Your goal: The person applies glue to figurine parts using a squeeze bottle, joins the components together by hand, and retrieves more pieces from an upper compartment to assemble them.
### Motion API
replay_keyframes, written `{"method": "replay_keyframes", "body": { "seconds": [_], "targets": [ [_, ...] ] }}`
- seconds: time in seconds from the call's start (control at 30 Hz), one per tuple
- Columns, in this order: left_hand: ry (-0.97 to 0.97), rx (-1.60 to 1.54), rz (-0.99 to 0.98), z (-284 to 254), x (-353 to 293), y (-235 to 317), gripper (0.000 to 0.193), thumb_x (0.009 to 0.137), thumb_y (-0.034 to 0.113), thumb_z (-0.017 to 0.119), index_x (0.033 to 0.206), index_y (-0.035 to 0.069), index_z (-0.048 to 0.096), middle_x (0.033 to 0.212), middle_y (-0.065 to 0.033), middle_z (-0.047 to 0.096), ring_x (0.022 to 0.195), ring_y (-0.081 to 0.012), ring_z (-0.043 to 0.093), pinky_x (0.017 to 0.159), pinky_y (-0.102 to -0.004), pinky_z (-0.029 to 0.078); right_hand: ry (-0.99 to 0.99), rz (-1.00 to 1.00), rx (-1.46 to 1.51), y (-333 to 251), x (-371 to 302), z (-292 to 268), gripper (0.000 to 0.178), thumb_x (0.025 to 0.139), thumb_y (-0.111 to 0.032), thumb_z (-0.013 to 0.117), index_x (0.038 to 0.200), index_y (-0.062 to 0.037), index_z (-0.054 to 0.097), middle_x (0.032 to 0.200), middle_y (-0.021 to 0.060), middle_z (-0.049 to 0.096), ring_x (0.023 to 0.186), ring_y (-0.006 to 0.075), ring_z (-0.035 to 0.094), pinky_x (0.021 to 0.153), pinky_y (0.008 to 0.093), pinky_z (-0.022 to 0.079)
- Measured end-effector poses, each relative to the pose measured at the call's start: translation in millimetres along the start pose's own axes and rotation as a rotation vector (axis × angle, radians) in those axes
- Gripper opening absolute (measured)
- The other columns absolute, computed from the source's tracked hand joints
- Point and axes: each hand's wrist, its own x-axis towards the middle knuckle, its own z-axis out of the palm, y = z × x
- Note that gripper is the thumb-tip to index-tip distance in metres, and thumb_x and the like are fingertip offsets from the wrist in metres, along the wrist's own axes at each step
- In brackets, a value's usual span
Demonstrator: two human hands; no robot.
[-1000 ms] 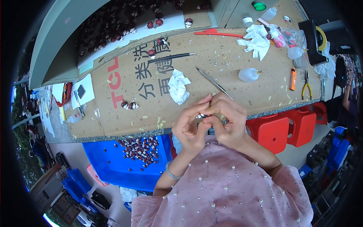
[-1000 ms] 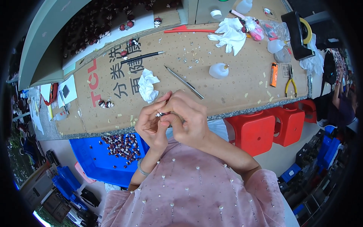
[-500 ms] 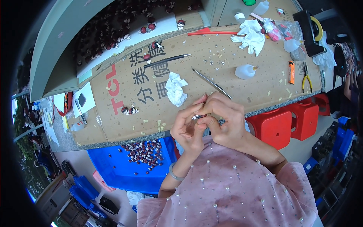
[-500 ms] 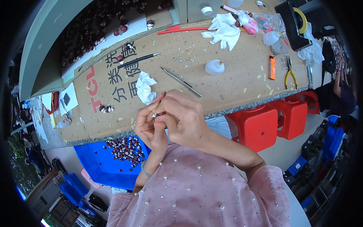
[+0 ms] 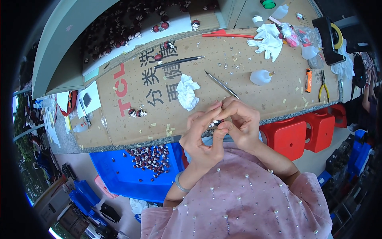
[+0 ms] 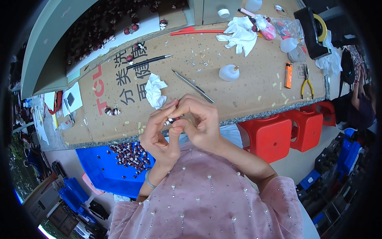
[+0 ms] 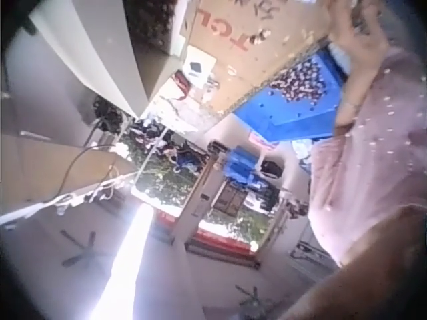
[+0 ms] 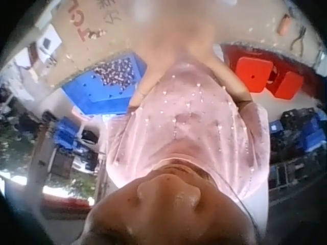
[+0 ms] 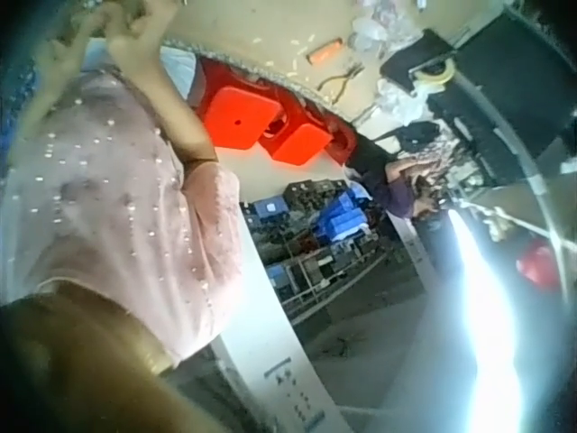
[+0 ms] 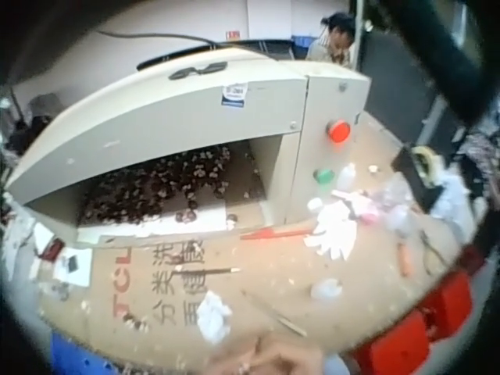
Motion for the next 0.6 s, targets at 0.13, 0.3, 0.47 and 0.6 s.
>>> {"method": "replay_keyframes", "body": {
  "seconds": [0.13,0.3,0.47,0.6],
  "targets": [
    [-0.003,0.032,0.014,-0.6,0.7,-0.1,0.030,0.072,0.006,0.069,0.100,-0.004,0.063,0.097,-0.0164,0.068,0.078,-0.0221,0.060,0.077,-0.0292,0.045,-0.020,0.010,0.015,-1.0,0.2,-1.5,0.014,0.069,0.008,0.065,0.083,0.0035,0.062,0.080,0.0085,0.060,0.077,0.0161,0.054,0.068,0.0260,0.042],
    [-0.012,0.088,-0.002,-0.7,1.5,0.8,0.030,0.071,0.005,0.069,0.099,-0.003,0.064,0.096,-0.0156,0.068,0.074,-0.0217,0.060,0.077,-0.0292,0.044,0.014,0.105,0.152,0.3,-2.4,-0.6,0.016,0.072,0.011,0.063,0.086,0.0037,0.062,0.084,0.0073,0.059,0.080,0.0148,0.054,0.072,0.0259,0.042],
    [-0.011,0.153,-0.004,-0.4,1.4,0.3,0.030,0.070,0.005,0.070,0.099,-0.001,0.064,0.094,-0.0140,0.068,0.071,-0.0221,0.063,0.077,-0.0294,0.044,0.015,0.251,0.239,-2.2,-4.9,-3.0,0.019,0.073,0.013,0.061,0.089,0.0036,0.061,0.089,0.0074,0.057,0.084,0.0135,0.054,0.075,0.0259,0.042],
    [-0.032,0.158,-0.006,-0.8,4.0,0.5,0.030,0.071,0.007,0.071,0.099,0.000,0.065,0.094,-0.0135,0.069,0.078,-0.0224,0.066,0.077,-0.0290,0.043,0.009,0.283,0.261,-1.6,-4.5,-4.5,0.018,0.074,0.013,0.060,0.089,0.0043,0.060,0.090,0.0081,0.057,0.088,0.0134,0.054,0.079,0.0257,0.042]
  ]
}}
